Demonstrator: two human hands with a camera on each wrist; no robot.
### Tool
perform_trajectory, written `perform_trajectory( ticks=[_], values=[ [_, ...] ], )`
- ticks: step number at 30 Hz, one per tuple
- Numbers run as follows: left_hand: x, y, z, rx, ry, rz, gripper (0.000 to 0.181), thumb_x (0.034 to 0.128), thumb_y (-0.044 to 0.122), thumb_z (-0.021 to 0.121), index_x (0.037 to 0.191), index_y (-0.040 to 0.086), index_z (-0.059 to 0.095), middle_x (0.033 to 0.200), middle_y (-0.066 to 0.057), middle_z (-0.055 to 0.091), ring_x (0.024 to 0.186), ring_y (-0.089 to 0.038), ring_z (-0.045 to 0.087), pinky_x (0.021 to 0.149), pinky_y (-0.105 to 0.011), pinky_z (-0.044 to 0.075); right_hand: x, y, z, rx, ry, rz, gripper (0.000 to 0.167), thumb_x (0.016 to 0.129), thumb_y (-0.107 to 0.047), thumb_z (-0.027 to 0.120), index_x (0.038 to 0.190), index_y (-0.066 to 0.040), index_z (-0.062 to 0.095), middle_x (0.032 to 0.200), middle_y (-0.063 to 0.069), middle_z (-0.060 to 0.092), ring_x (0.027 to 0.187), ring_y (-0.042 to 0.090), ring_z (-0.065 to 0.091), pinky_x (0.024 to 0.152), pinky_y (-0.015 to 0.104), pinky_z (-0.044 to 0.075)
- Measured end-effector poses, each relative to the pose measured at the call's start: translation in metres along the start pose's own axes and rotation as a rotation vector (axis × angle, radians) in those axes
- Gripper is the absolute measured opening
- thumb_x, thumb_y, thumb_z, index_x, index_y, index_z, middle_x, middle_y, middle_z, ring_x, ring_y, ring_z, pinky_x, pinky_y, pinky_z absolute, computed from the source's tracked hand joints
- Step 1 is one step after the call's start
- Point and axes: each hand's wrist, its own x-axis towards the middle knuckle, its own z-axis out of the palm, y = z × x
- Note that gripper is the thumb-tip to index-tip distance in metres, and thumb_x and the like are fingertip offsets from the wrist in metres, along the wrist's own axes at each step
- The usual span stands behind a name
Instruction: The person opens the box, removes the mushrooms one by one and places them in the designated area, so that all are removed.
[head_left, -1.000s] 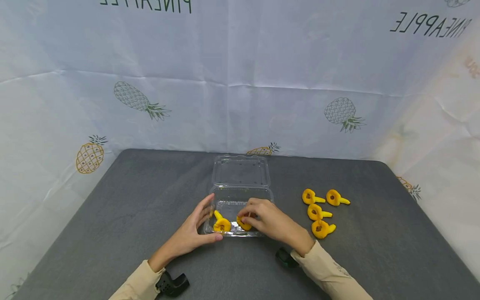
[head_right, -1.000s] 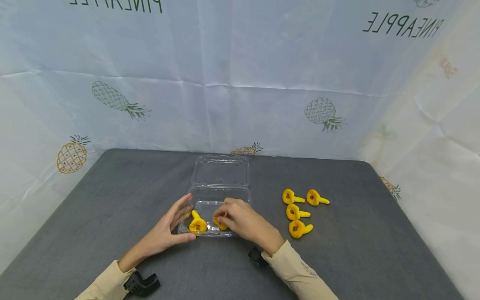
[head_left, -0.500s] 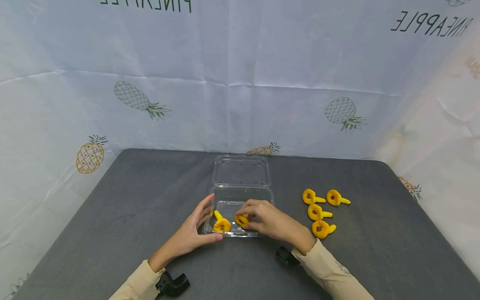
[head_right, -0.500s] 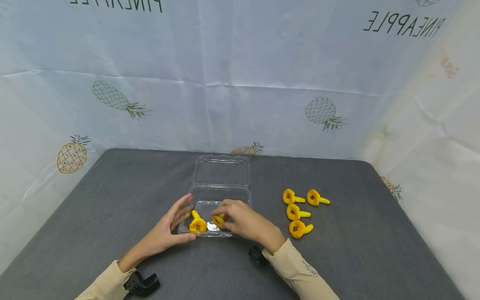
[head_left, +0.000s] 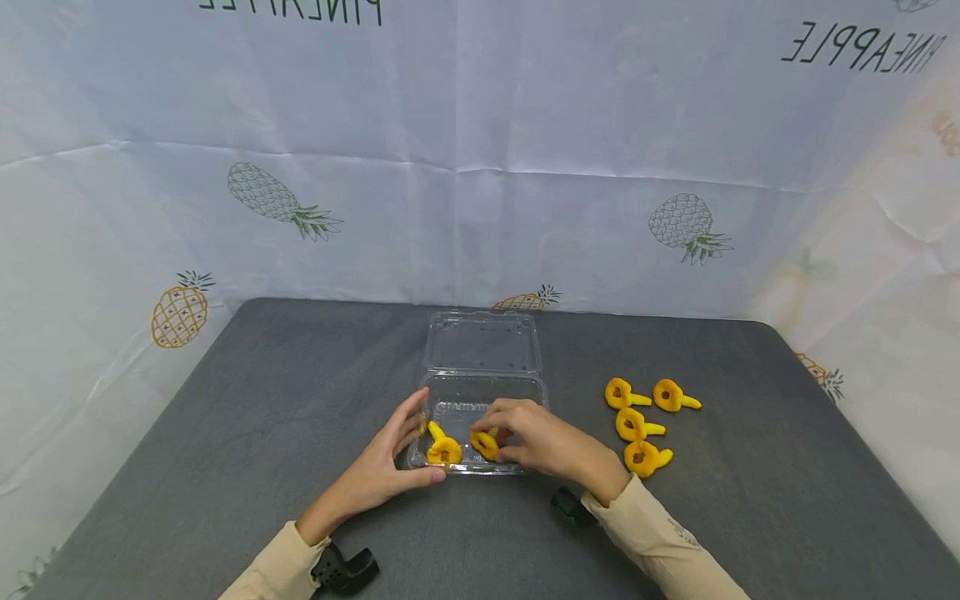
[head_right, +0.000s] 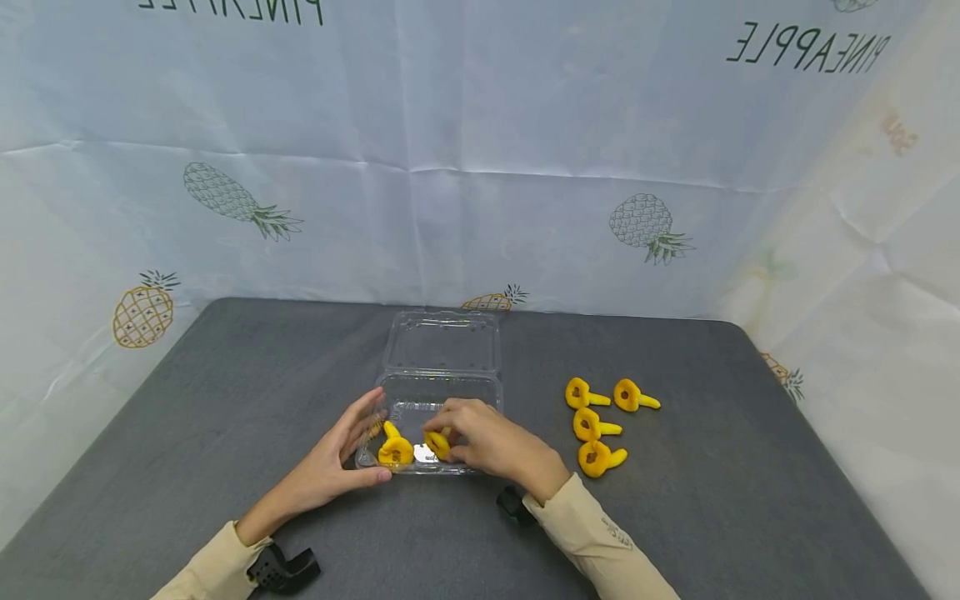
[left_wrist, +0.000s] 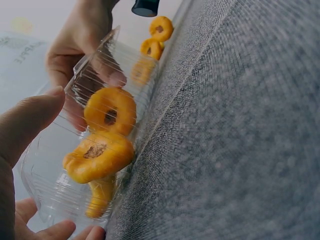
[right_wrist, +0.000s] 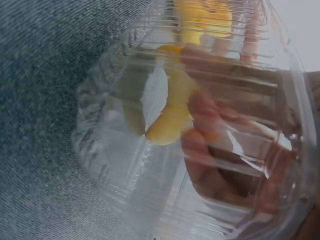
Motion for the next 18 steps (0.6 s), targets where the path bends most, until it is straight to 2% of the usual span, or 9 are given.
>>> perform_trajectory(
  ticks=[7,11,15,18],
  values=[
    [0.0009,-0.0039,-0.001,0.022,-0.006,0.027,0.1,0.088,0.021,0.076,0.16,0.011,0.008,0.166,-0.018,0.011,0.148,-0.046,0.026,0.116,-0.062,0.029,0.0015,0.0011,0.0016,-0.075,0.012,0.044,0.039,0.084,-0.015,0.079,0.122,-0.009,0.071,0.109,-0.001,0.067,0.099,0.015,0.061,0.084,0.028,0.056],
    [0.0004,-0.0018,-0.0009,0.013,-0.005,0.016,0.101,0.0873,0.021,0.077,0.16,0.012,0.008,0.167,-0.016,0.011,0.148,-0.043,0.026,0.117,-0.058,0.029,0.0015,0.0024,0.0009,-0.067,0.003,0.036,0.038,0.084,-0.016,0.08,0.12,-0.012,0.072,0.109,-0.002,0.067,0.099,0.014,0.061,0.084,0.029,0.056],
    [-0.0001,0.0005,-0.0006,-0.003,-0.002,0.005,0.102,0.0861,0.02,0.078,0.16,0.013,0.008,0.167,-0.014,0.011,0.149,-0.041,0.026,0.118,-0.055,0.029,0.0017,0.0027,-0.0013,-0.084,-0.023,0.038,0.04,0.081,-0.013,0.082,0.12,-0.014,0.072,0.114,-0.002,0.068,0.105,0.016,0.063,0.091,0.036,0.056],
    [-0.0001,0.0005,-0.0008,-0.005,-0.003,0.009,0.102,0.0863,0.02,0.078,0.16,0.013,0.008,0.167,-0.016,0.011,0.149,-0.042,0.026,0.118,-0.057,0.029,0.0021,0.0018,-0.0031,-0.093,-0.042,0.051,0.043,0.08,-0.01,0.083,0.121,-0.013,0.072,0.119,0.0,0.069,0.11,0.019,0.063,0.096,0.042,0.055]
  ],
)
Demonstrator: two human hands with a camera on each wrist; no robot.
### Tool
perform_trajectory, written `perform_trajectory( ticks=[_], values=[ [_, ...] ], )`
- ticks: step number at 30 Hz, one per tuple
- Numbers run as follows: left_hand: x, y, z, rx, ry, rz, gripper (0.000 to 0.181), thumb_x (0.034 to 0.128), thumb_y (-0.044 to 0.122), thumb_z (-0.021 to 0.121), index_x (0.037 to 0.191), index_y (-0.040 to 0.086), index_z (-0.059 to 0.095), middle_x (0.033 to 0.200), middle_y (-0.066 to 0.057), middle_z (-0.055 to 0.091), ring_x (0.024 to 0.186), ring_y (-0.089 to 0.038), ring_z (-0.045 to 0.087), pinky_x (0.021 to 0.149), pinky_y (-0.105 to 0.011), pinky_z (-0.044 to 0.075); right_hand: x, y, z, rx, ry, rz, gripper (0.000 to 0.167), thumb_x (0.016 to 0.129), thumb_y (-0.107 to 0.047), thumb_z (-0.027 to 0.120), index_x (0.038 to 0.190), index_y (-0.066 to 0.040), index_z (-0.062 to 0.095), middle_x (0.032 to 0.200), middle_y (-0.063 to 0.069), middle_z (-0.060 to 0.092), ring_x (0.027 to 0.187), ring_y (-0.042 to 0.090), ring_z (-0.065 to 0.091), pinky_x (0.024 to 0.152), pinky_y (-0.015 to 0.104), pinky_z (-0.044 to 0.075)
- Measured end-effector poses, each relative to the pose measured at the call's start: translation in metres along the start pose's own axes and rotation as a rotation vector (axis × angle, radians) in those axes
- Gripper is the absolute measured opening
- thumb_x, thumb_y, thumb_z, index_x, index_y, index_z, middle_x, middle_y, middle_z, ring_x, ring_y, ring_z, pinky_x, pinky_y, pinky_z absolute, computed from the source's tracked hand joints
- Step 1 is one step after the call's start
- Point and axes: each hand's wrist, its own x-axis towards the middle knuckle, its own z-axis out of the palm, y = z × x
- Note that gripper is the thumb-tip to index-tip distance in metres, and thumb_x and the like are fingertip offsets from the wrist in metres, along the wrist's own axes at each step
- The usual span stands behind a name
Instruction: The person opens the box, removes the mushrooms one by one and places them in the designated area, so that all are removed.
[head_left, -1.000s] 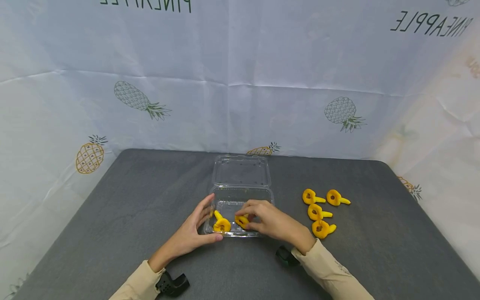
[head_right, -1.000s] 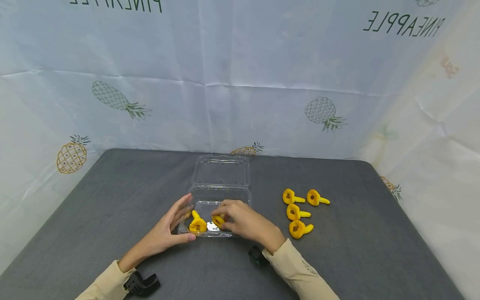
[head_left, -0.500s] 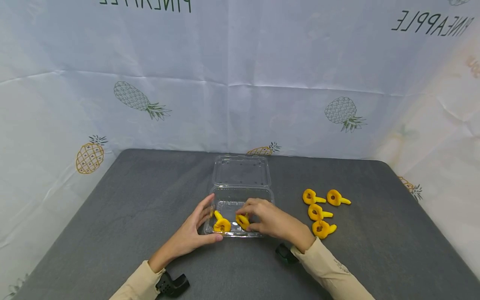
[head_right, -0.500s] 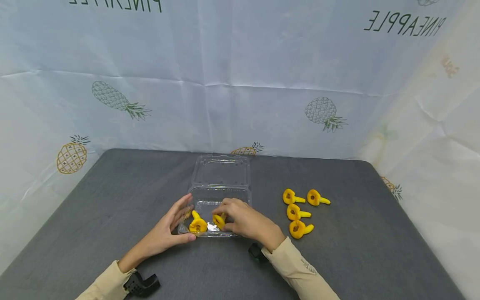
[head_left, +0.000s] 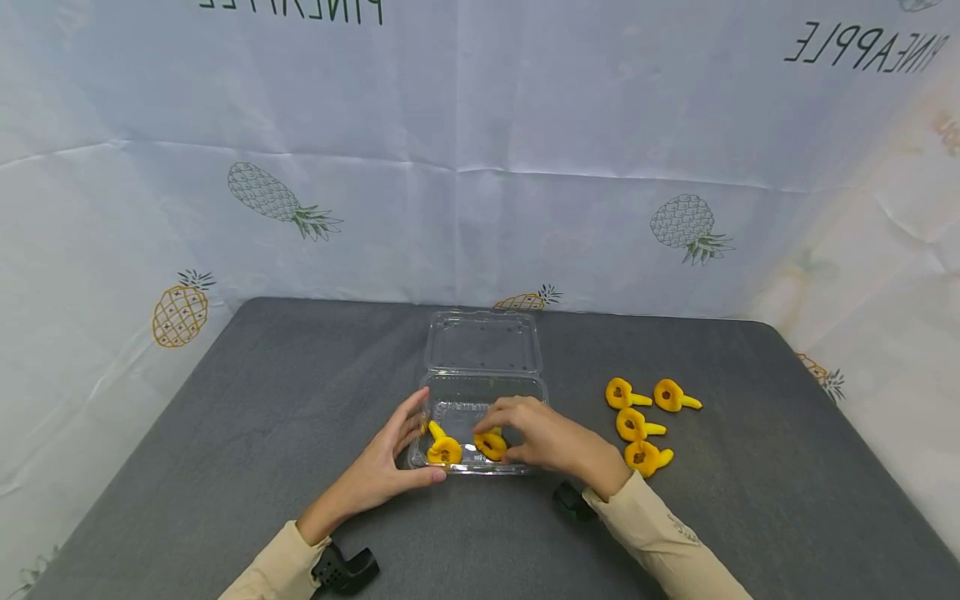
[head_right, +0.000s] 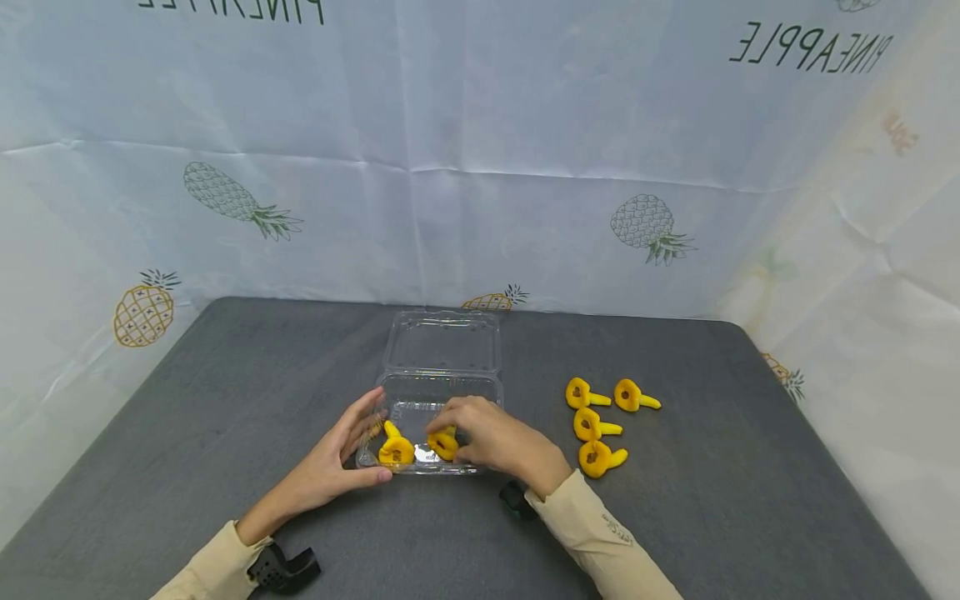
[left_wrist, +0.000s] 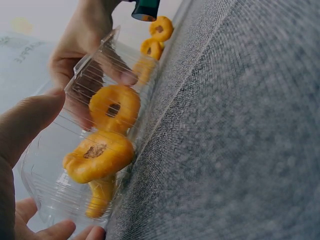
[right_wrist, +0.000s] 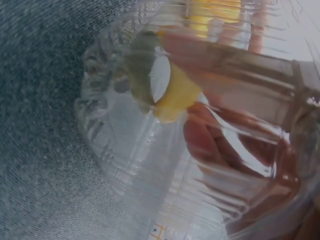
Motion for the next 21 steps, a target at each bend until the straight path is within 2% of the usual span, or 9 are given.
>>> perform_trajectory(
  ticks=[5,13,21],
  values=[
    [-0.0004,-0.0004,0.0,0.001,0.002,-0.002,0.102,0.0861,0.019,0.078,0.16,0.013,0.009,0.167,-0.016,0.011,0.149,-0.042,0.026,0.118,-0.057,0.029,0.0002,-0.0003,0.0002,-0.006,-0.002,0.005,0.044,0.079,-0.01,0.083,0.122,-0.012,0.071,0.12,0.0,0.069,0.114,0.021,0.062,0.099,0.044,0.053],
    [0.0003,-0.0029,0.0001,0.008,0.002,0.015,0.101,0.087,0.019,0.077,0.16,0.012,0.009,0.166,-0.017,0.011,0.148,-0.044,0.026,0.117,-0.059,0.029,0.0028,-0.0004,0.0048,-0.009,0.052,0.013,0.044,0.081,-0.017,0.083,0.123,-0.01,0.07,0.11,-0.001,0.068,0.098,0.011,0.066,0.084,0.027,0.059],
    [0.0015,-0.0048,0.0003,0.018,0.001,0.018,0.1,0.0877,0.02,0.077,0.16,0.011,0.008,0.166,-0.017,0.011,0.148,-0.045,0.026,0.117,-0.061,0.029,0.0061,0.0009,0.0078,0.023,0.061,0.038,0.046,0.083,-0.023,0.081,0.124,-0.009,0.068,0.107,0.0,0.068,0.091,0.01,0.062,0.08,0.024,0.057]
  ],
)
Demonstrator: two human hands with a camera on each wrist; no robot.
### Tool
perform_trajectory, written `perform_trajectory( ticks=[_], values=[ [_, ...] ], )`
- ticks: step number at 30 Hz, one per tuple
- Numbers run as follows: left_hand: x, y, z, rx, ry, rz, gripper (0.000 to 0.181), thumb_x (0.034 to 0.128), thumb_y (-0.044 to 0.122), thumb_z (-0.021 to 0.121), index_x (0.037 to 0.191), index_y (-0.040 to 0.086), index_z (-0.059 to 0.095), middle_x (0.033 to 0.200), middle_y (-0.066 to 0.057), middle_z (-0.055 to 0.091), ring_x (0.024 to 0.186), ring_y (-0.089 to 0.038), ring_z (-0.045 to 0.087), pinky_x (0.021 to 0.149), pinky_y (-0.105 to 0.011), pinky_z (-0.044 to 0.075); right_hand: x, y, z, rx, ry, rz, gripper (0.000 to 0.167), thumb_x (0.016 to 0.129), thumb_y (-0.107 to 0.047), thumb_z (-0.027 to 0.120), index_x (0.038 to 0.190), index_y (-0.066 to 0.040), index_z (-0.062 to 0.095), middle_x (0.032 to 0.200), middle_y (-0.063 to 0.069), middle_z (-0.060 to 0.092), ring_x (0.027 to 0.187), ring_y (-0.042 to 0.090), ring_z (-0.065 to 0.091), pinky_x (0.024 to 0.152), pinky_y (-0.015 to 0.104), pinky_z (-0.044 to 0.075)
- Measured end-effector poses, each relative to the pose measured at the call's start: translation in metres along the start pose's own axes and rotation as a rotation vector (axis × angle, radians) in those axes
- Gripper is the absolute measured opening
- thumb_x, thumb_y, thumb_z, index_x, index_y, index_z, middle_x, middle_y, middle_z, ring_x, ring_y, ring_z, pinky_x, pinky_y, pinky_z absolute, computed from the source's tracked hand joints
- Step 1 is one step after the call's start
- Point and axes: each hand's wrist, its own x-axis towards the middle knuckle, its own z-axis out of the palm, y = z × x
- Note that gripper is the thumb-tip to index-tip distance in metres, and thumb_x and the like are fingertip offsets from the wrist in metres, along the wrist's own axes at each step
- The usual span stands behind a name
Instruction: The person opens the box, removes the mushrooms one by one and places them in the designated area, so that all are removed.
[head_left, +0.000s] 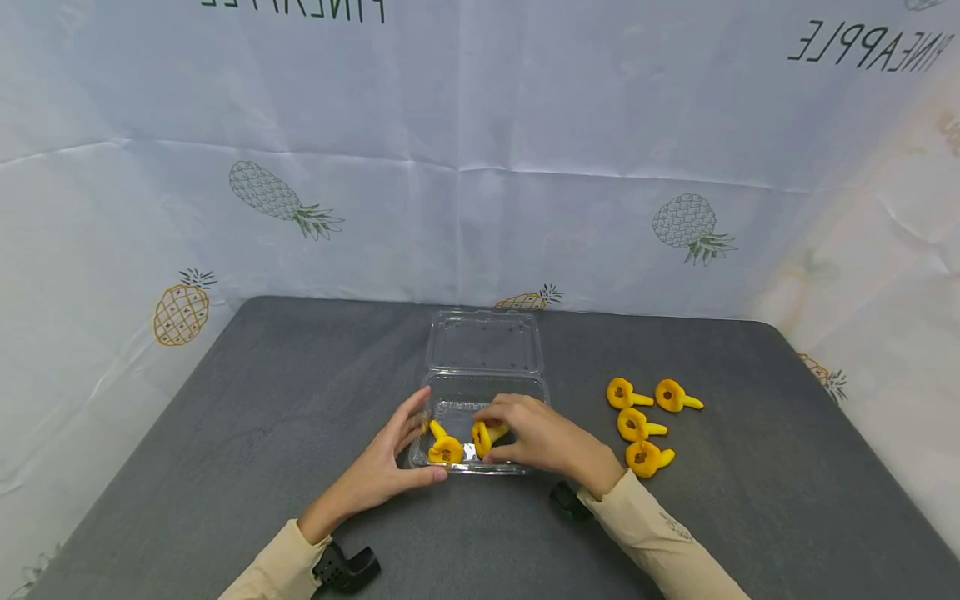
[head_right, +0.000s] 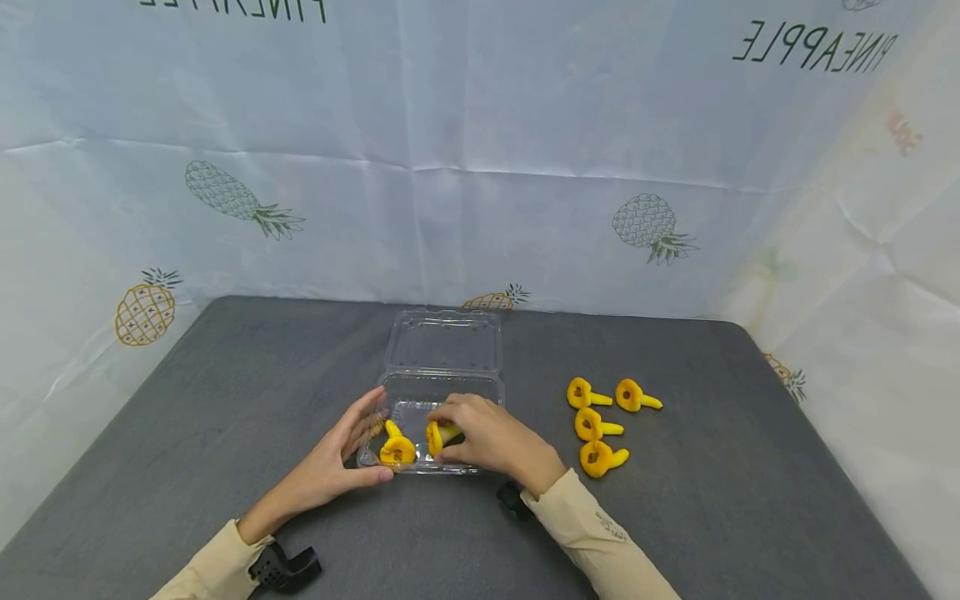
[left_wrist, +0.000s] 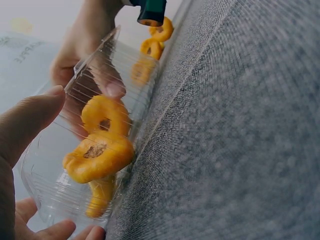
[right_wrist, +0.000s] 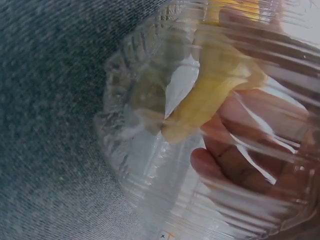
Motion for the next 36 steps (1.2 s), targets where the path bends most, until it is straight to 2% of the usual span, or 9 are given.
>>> perform_trajectory(
  ticks=[7,10,14,19,23,36],
  values=[
    [0.0,0.003,0.0,-0.012,0.008,-0.019,0.102,0.0857,0.021,0.079,0.16,0.013,0.009,0.167,-0.015,0.012,0.149,-0.042,0.026,0.118,-0.059,0.029,0.001,0.003,0.0,0.06,-0.054,0.049,0.047,0.087,-0.028,0.077,0.129,-0.009,0.065,0.112,0.0,0.072,0.091,0.006,0.066,0.08,0.022,0.058],
    [0.0,0.002,0.0,-0.007,0.007,-0.008,0.102,0.0858,0.021,0.079,0.16,0.012,0.009,0.166,-0.016,0.012,0.149,-0.043,0.026,0.117,-0.059,0.029,0.001,0.003,0.0,0.07,-0.051,0.045,0.048,0.087,-0.029,0.077,0.129,-0.009,0.065,0.111,-0.001,0.072,0.09,0.004,0.066,0.079,0.021,0.058],
    [0.0,0.001,0.0,0.003,0.007,0.003,0.102,0.0862,0.021,0.078,0.16,0.01,0.009,0.166,-0.017,0.013,0.148,-0.044,0.027,0.116,-0.059,0.03,0.0,0.003,-0.002,0.063,-0.014,0.019,0.049,0.087,-0.03,0.078,0.129,-0.008,0.065,0.114,-0.001,0.072,0.091,0.005,0.065,0.081,0.023,0.058],
    [0.001,0.001,0.0,-0.012,0.009,-0.01,0.102,0.0858,0.02,0.079,0.16,0.011,0.01,0.166,-0.015,0.013,0.149,-0.042,0.026,0.118,-0.059,0.029,-0.004,0.0,-0.006,0.062,0.038,0.002,0.051,0.087,-0.029,0.078,0.13,-0.007,0.064,0.12,0.001,0.07,0.1,0.01,0.066,0.088,0.03,0.059],
    [0.001,0.0,0.001,-0.009,0.012,-0.006,0.101,0.0858,0.02,0.079,0.16,0.011,0.01,0.166,-0.016,0.013,0.148,-0.043,0.027,0.117,-0.059,0.029,-0.009,-0.001,-0.008,0.07,0.081,0.013,0.05,0.087,-0.028,0.078,0.13,-0.008,0.063,0.122,0.002,0.069,0.104,0.012,0.066,0.09,0.033,0.059],
    [0.0,0.0,0.0,0.004,0.011,0.015,0.101,0.0855,0.018,0.079,0.16,0.011,0.01,0.166,-0.018,0.013,0.148,-0.045,0.027,0.117,-0.058,0.03,-0.03,0.002,-0.017,0.109,0.204,0.054,0.051,0.085,-0.029,0.079,0.13,-0.01,0.062,0.117,-0.003,0.069,0.101,0.01,0.065,0.09,0.037,0.059]
  ],
)
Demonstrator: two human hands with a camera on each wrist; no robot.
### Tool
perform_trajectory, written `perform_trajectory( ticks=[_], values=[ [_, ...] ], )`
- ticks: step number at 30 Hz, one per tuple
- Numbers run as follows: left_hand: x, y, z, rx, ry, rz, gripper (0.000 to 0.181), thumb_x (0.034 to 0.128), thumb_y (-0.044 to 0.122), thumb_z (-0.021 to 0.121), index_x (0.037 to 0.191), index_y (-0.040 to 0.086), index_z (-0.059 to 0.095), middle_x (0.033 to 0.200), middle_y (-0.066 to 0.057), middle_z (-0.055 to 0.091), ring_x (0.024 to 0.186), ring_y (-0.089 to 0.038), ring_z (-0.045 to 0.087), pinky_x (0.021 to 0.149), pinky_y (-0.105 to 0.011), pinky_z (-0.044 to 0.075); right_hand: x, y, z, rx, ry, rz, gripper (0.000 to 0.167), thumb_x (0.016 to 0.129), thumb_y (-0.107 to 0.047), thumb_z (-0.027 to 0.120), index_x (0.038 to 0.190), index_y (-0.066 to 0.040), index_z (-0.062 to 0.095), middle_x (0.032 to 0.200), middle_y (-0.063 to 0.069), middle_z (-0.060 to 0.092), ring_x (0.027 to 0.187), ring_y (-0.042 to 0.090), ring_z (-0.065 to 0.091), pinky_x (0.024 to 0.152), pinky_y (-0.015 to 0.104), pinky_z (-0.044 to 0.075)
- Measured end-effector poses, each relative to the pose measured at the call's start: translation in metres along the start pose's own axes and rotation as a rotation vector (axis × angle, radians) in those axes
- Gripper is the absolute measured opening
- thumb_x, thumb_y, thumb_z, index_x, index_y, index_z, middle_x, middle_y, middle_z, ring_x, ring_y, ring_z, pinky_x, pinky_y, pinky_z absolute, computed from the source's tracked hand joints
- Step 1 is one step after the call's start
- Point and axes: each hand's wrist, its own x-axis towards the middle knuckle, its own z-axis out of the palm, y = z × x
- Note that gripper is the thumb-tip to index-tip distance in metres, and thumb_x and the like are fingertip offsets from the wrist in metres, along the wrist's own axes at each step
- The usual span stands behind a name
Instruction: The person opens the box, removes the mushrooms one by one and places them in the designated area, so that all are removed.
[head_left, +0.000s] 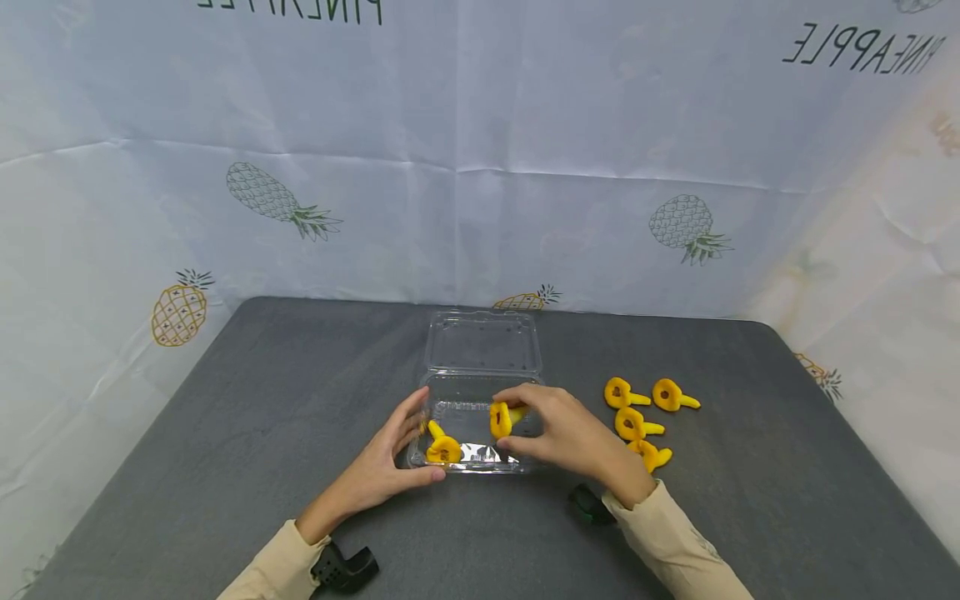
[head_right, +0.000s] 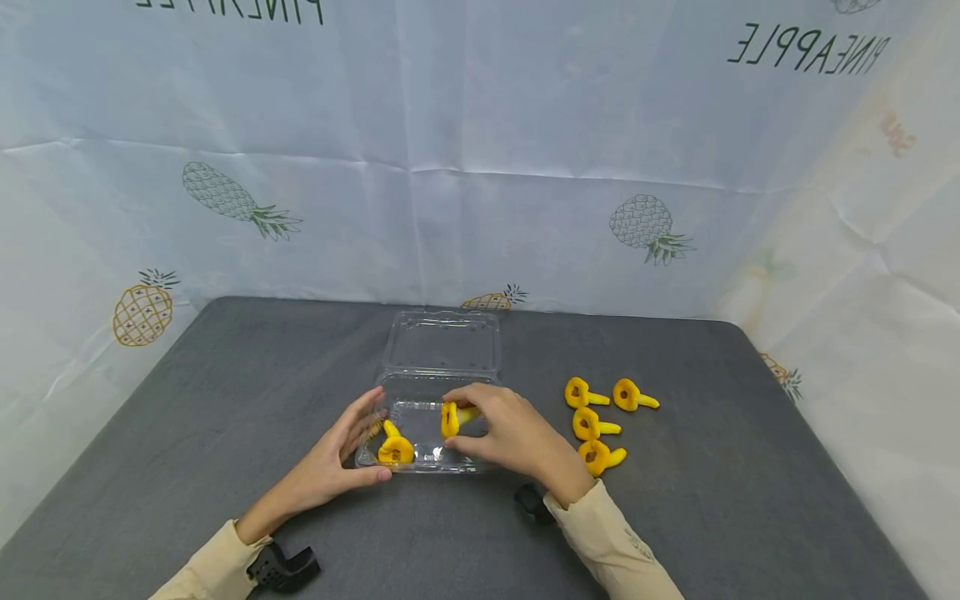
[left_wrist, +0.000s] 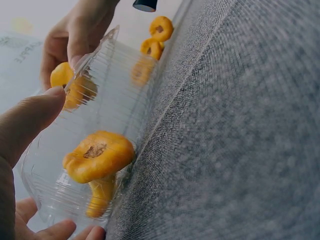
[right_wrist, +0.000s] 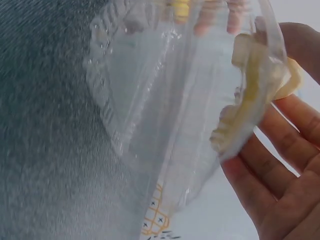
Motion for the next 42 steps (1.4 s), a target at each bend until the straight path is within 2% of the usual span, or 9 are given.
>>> perform_trajectory(
  ticks=[4,13,19,23,32,38,42],
  values=[
    [-0.001,0.0,0.0,-0.002,0.006,-0.005,0.102,0.085,0.019,0.079,0.16,0.012,0.011,0.166,-0.016,0.013,0.148,-0.043,0.028,0.117,-0.058,0.029,-0.005,0.002,-0.004,-0.002,0.035,-0.005,0.051,0.085,-0.029,0.08,0.129,-0.009,0.063,0.117,-0.002,0.069,0.1,0.01,0.066,0.089,0.038,0.059],
    [-0.001,-0.002,-0.001,0.012,0.005,0.023,0.102,0.0856,0.02,0.079,0.16,0.012,0.01,0.166,-0.018,0.013,0.147,-0.046,0.027,0.116,-0.057,0.029,-0.016,0.007,-0.005,-0.028,0.1,-0.05,0.048,0.084,-0.027,0.081,0.125,-0.008,0.064,0.112,-0.002,0.069,0.094,0.009,0.065,0.083,0.033,0.06],
    [-0.002,-0.002,-0.001,0.007,0.005,0.023,0.102,0.085,0.019,0.079,0.16,0.014,0.011,0.166,-0.019,0.013,0.147,-0.046,0.027,0.116,-0.056,0.029,-0.023,0.008,-0.007,-0.037,0.14,-0.051,0.049,0.081,-0.026,0.083,0.123,-0.009,0.066,0.112,-0.005,0.07,0.093,0.005,0.064,0.083,0.029,0.059],
    [-0.002,-0.002,-0.001,0.006,0.004,0.026,0.101,0.085,0.019,0.079,0.16,0.014,0.011,0.166,-0.018,0.013,0.147,-0.046,0.027,0.116,-0.055,0.029,-0.029,0.01,-0.009,-0.039,0.168,-0.063,0.049,0.08,-0.024,0.084,0.123,-0.008,0.066,0.112,-0.005,0.07,0.093,0.004,0.064,0.084,0.03,0.059],
    [-0.002,-0.001,-0.001,0.012,0.005,0.014,0.101,0.0854,0.02,0.079,0.16,0.015,0.011,0.166,-0.018,0.013,0.147,-0.046,0.028,0.116,-0.058,0.03,-0.041,0.016,-0.016,-0.061,0.209,-0.038,0.05,0.079,-0.024,0.085,0.123,-0.008,0.066,0.115,-0.007,0.069,0.096,0.005,0.063,0.084,0.034,0.059],
    [-0.002,0.0,0.0,0.017,0.008,-0.002,0.102,0.0849,0.021,0.08,0.16,0.015,0.011,0.166,-0.016,0.014,0.148,-0.043,0.028,0.119,-0.048,0.033,-0.049,0.02,-0.019,-0.066,0.21,-0.023,0.049,0.079,-0.021,0.085,0.123,-0.01,0.065,0.115,-0.007,0.069,0.094,0.004,0.062,0.082,0.035,0.059],
    [-0.001,-0.001,0.0,0.011,0.005,0.013,0.101,0.0852,0.02,0.079,0.16,0.015,0.011,0.166,-0.017,0.014,0.147,-0.044,0.028,0.117,-0.052,0.031,-0.054,0.022,-0.022,-0.062,0.223,-0.017,0.048,0.079,-0.019,0.085,0.122,-0.011,0.065,0.114,-0.007,0.07,0.093,0.004,0.063,0.082,0.034,0.059]
  ],
)
